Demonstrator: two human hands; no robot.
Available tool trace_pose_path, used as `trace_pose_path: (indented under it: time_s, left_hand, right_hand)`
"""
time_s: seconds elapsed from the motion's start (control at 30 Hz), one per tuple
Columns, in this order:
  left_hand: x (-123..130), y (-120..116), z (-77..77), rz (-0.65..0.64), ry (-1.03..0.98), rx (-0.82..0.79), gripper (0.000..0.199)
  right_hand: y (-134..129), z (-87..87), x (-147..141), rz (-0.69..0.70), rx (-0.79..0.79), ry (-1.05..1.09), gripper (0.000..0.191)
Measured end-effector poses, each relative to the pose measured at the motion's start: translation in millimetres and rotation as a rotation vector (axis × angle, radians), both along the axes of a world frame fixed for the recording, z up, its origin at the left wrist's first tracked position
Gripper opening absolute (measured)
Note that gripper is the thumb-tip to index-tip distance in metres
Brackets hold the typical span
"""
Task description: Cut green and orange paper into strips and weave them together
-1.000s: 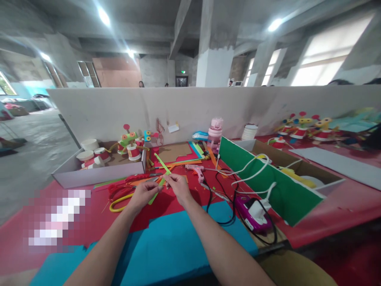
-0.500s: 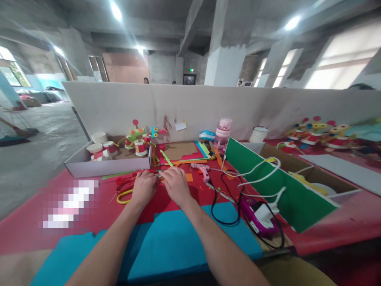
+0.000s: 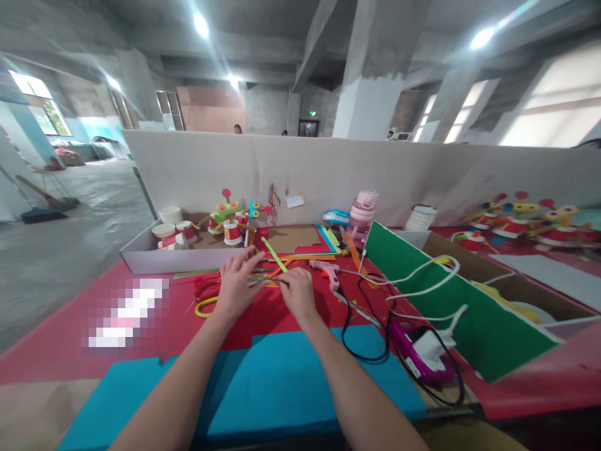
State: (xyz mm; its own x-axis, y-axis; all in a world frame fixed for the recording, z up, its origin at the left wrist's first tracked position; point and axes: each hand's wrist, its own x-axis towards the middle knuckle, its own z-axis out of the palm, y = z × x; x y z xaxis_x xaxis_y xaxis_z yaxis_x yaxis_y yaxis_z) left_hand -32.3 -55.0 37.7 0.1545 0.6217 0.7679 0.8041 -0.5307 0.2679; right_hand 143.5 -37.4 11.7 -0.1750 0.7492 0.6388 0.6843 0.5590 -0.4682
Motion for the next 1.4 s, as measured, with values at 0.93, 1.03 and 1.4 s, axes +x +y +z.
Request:
trace_pose_path:
  time_s: [0.93, 1.03, 1.4]
  left_hand:
    - [-1.9, 14.8, -12.3, -0.401, -1.07, -0.646, 0.03]
    - [2.8, 12.3, -11.8, -0.385, -1.005, -0.624, 0.03]
    - [14.9, 9.6, -20.2, -0.434, -0.835, -0.464, 0.019]
  right_hand:
    - [6.7, -10.2, -3.0, 0.296, -0.373, 0.42, 0.014]
    - [-1.8, -0.3, -3.1, 0.205, -0.124, 0.317, 0.027]
    - [-16.6, 2.6, -26.7, 0.37, -0.249, 0.663, 0.032]
